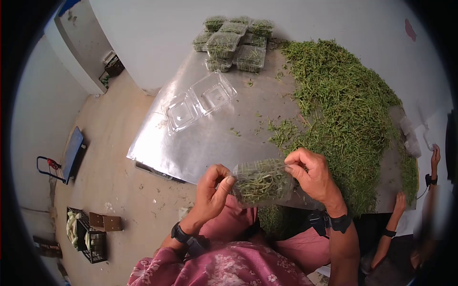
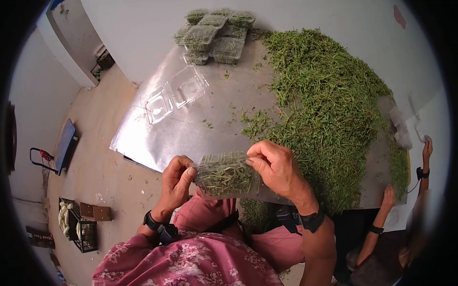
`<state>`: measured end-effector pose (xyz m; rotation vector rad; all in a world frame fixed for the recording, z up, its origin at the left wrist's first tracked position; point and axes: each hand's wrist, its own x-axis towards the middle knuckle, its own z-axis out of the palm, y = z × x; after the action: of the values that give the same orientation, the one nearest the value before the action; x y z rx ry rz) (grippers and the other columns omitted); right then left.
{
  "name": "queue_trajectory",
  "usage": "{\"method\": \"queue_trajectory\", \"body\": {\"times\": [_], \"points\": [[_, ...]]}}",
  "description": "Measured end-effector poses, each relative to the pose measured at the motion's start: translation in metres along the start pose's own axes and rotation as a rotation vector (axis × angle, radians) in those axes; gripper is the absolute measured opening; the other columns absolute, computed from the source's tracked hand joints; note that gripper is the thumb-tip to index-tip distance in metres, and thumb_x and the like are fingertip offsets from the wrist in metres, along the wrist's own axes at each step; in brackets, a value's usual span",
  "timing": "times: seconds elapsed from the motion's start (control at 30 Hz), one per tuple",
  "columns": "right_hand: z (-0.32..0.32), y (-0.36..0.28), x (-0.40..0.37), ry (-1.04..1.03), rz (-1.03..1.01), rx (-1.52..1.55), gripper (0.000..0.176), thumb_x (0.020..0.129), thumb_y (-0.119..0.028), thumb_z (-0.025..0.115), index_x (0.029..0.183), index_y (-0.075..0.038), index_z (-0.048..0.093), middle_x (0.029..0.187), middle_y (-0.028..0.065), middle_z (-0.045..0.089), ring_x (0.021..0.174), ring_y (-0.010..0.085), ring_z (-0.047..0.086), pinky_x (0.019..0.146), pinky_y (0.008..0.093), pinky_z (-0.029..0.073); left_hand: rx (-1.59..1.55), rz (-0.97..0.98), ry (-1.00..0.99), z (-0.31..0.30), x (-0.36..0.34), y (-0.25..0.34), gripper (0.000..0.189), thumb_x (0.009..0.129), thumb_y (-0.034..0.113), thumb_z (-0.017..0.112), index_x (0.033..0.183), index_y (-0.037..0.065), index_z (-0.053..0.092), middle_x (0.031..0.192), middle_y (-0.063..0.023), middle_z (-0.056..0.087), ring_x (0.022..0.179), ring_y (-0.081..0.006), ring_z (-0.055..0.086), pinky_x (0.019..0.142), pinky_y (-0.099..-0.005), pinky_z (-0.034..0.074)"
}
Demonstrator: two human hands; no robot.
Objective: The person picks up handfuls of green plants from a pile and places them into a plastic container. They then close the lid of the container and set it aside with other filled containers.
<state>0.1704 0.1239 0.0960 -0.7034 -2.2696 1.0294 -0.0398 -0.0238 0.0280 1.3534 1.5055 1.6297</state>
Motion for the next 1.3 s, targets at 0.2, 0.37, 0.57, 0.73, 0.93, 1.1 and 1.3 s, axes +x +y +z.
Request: {"method": "queue_trajectory", "body": {"times": [0.2,0.37,0.57,0.73,0.93,1.1,1.3], "points": [[0.003,-0.004,0.001,0.090,-0.271,-0.179,0.020,0.078,0.002,0.068,0.092,-0.002,0.054,0.078,0.0113,0.056,0.067,0.0285,0.058,0.059,0.0363,0.047,0.211,0.251,0.011,-0.006,0.003,0.007,0.011,0.091,0.009,0.060,0.093,0.000,0.053,0.079,-0.0085,0.055,0.067,-0.0173,0.052,0.061,-0.0279,0.043],[0.007,0.000,0.001,0.096,-0.326,-0.255,0.024,0.075,0.003,0.068,0.093,-0.002,0.053,0.081,0.0137,0.055,0.070,0.0329,0.058,0.061,0.0393,0.047,0.327,0.345,-0.003,-0.007,0.003,0.006,0.015,0.085,0.004,0.065,0.093,0.000,0.053,0.080,-0.0120,0.055,0.064,-0.0255,0.054,0.056,-0.0328,0.044],[0.011,0.000,0.002,0.093,-0.351,-0.265,0.026,0.074,0.004,0.068,0.093,-0.002,0.052,0.081,0.0135,0.055,0.071,0.0324,0.057,0.062,0.0398,0.047,0.349,0.327,-0.011,-0.013,0.003,0.005,0.017,0.085,0.005,0.065,0.097,0.000,0.054,0.081,-0.0126,0.054,0.065,-0.0256,0.054,0.057,-0.0333,0.044],[0.016,0.003,0.002,0.078,-0.340,-0.265,0.025,0.075,0.004,0.068,0.093,-0.002,0.051,0.082,0.0133,0.054,0.072,0.0322,0.057,0.063,0.0398,0.048,0.368,0.270,0.002,-0.013,0.003,0.004,0.019,0.086,0.007,0.064,0.102,0.000,0.054,0.080,-0.0127,0.053,0.066,-0.0259,0.054,0.058,-0.0335,0.044],[0.016,0.008,0.003,0.071,-0.322,-0.239,0.024,0.076,0.003,0.067,0.094,-0.003,0.052,0.082,0.0134,0.054,0.074,0.0322,0.057,0.065,0.0401,0.048,0.403,0.262,-0.037,-0.015,0.006,0.005,0.020,0.087,0.008,0.064,0.103,0.001,0.054,0.079,-0.0123,0.052,0.065,-0.0263,0.054,0.058,-0.0337,0.044],[0.015,0.008,0.003,0.075,-0.325,-0.209,0.021,0.079,0.001,0.066,0.094,-0.003,0.052,0.081,0.0133,0.055,0.073,0.0323,0.057,0.065,0.0395,0.047,0.410,0.271,-0.025,-0.013,0.004,0.002,0.017,0.087,0.006,0.062,0.101,0.002,0.054,0.077,-0.0123,0.053,0.064,-0.0276,0.054,0.058,-0.0348,0.043],[0.014,0.014,0.001,0.098,-0.346,-0.184,0.020,0.080,-0.002,0.068,0.092,-0.003,0.052,0.081,0.0122,0.054,0.073,0.0310,0.058,0.064,0.0387,0.047,0.467,0.279,-0.005,-0.007,0.003,0.005,0.009,0.084,-0.004,0.054,0.091,0.001,0.050,0.076,-0.0139,0.053,0.063,-0.0302,0.052,0.056,-0.0375,0.041]]}}
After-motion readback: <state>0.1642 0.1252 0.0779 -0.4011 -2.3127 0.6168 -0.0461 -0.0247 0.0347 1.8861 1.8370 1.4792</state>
